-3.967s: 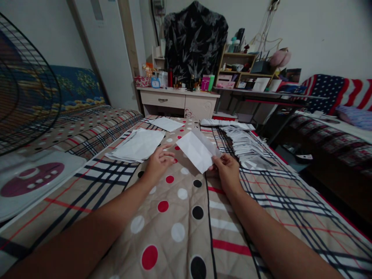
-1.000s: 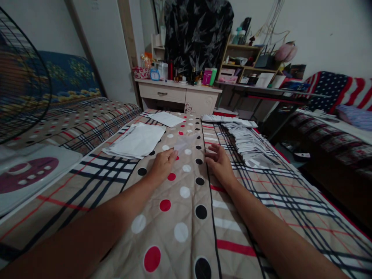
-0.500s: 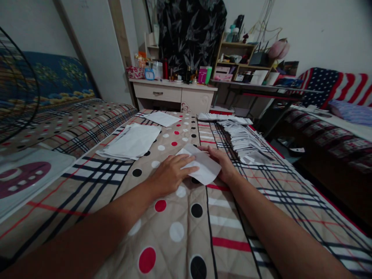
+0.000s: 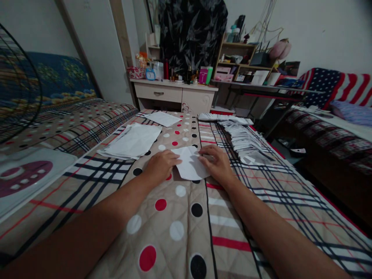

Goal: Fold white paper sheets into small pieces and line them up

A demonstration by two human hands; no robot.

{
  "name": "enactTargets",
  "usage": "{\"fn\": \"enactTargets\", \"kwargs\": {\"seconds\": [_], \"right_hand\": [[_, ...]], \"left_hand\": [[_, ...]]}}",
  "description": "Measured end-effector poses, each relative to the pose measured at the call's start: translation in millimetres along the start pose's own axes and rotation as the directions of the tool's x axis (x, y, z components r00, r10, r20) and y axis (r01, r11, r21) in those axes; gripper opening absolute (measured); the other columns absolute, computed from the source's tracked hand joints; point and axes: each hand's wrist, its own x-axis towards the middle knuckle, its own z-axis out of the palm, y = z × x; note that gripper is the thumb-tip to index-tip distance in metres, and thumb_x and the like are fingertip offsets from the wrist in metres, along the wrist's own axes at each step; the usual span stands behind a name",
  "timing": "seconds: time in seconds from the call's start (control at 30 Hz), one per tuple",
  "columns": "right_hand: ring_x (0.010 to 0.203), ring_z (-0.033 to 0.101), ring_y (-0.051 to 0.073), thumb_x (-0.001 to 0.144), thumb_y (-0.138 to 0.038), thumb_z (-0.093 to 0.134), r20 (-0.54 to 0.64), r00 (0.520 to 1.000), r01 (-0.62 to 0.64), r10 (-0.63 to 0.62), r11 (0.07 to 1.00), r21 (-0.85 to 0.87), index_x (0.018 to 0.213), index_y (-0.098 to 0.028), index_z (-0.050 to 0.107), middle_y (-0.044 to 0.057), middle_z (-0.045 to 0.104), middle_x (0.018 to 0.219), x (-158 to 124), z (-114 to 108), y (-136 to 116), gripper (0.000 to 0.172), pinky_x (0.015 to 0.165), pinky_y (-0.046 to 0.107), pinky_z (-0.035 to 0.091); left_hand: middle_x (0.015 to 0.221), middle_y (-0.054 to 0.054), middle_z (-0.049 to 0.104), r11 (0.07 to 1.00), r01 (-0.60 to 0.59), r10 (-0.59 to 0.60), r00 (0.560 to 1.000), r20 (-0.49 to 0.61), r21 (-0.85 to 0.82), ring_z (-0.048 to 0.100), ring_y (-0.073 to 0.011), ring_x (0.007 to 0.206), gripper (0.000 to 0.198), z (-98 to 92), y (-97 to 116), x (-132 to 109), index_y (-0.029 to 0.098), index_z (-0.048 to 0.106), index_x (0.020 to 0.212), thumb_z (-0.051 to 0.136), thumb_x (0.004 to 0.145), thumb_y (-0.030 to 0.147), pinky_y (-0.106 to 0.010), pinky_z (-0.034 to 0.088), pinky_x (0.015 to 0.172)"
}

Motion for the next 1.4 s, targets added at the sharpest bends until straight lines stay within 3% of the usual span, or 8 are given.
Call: {"fn": "enactTargets", "kwargs": {"seconds": [0.17,0.23,0.37,0.73,0.87,1.03,1.2,1.4], "right_hand": [[0.111,0.059,0.029,0.067,-0.059,0.078,0.316,0.881,0.344,-0.352,0.935,0.082,0.115,-0.021,0.068,0.013,0.063,0.122,-5,1,-17,0.062,0.095,0.043,0.046],[0.112,0.059,0.029,0.071,-0.056,0.075,0.386,0.853,0.357,-0.350,0.932,0.056,0.117,-0.020,0.068,0.014,0.063,0.124,-7,4,-17,0.058,0.095,0.042,0.045],[0.102,0.063,0.021,0.091,-0.037,0.059,0.351,0.895,0.245,-0.274,0.961,0.126,0.106,-0.018,0.072,0.010,0.069,0.110,-6,9,-15,0.027,0.090,0.035,0.047],[0.081,0.063,0.017,0.092,-0.033,0.053,0.243,0.970,-0.048,-0.002,0.978,0.202,0.076,-0.017,0.068,0.006,0.069,0.088,-5,8,-22,0.028,0.076,0.028,0.046],[0.071,0.062,0.015,0.083,-0.026,0.060,0.158,0.987,-0.047,0.040,0.998,0.046,0.073,-0.017,0.068,0.004,0.068,0.077,-4,7,-35,0.016,0.068,0.026,0.043],[0.064,0.060,0.015,0.084,-0.027,0.056,0.299,0.939,-0.084,0.171,0.955,-0.283,0.068,-0.019,0.069,0.003,0.069,0.069,-2,3,-45,0.022,0.060,0.027,0.036],[0.077,0.064,0.019,0.079,-0.034,0.062,0.237,0.895,-0.234,0.378,0.850,-0.473,0.081,-0.021,0.070,0.004,0.071,0.091,-2,3,-39,0.015,0.063,0.027,0.038],[0.096,0.065,0.027,0.071,-0.044,0.075,0.129,0.891,-0.326,0.436,0.811,-0.485,0.122,-0.016,0.055,0.013,0.067,0.111,-3,6,-37,0.062,0.074,0.033,0.046]], "left_hand": [[0.103,-0.004,0.076,0.996,0.007,-0.015,0.996,-0.092,-0.088,0.067,-0.0225,0.099,0.032,1.9,-1,-2,0.023,0.076,0.098,0.057,0.080,0.004,-0.040,0.054,0.089],[0.101,-0.003,0.076,0.988,0.016,-0.035,0.992,-0.120,-0.152,0.067,-0.0223,0.098,0.028,3.1,-3,-3,0.023,0.077,0.094,0.061,0.078,0.006,-0.039,0.054,0.088],[0.096,-0.003,0.076,0.942,-0.011,-0.037,0.990,-0.135,-0.337,0.067,-0.0203,0.092,0.016,4.6,-7,-3,0.025,0.078,0.086,0.071,0.076,0.014,-0.035,0.053,0.084],[0.087,-0.006,0.073,0.832,0.127,-0.208,0.974,-0.093,-0.539,0.067,-0.0179,0.084,0.012,6.7,-3,4,0.018,0.074,0.073,0.069,0.081,0.025,-0.032,0.050,0.081],[0.087,-0.005,0.072,0.816,0.134,-0.225,0.970,-0.096,-0.563,0.066,-0.0175,0.084,0.008,7.7,-3,4,0.018,0.073,0.072,0.073,0.077,0.025,-0.030,0.050,0.079],[0.089,-0.004,0.071,0.816,0.157,-0.233,0.970,-0.068,-0.557,0.065,-0.0170,0.086,0.011,8.7,-5,3,0.019,0.072,0.073,0.068,0.082,0.024,-0.030,0.049,0.079],[0.091,-0.005,0.067,0.871,0.259,-0.328,0.939,-0.102,-0.418,0.063,-0.0183,0.085,0.008,10.2,-7,2,0.018,0.070,0.074,0.075,0.074,0.023,-0.033,0.050,0.082],[0.114,-0.008,0.061,0.876,0.411,-0.450,0.885,-0.122,-0.253,0.060,-0.0243,0.104,0.055,9.3,-5,1,0.020,0.061,0.114,0.082,0.065,0.034,-0.039,0.047,0.096]]}}
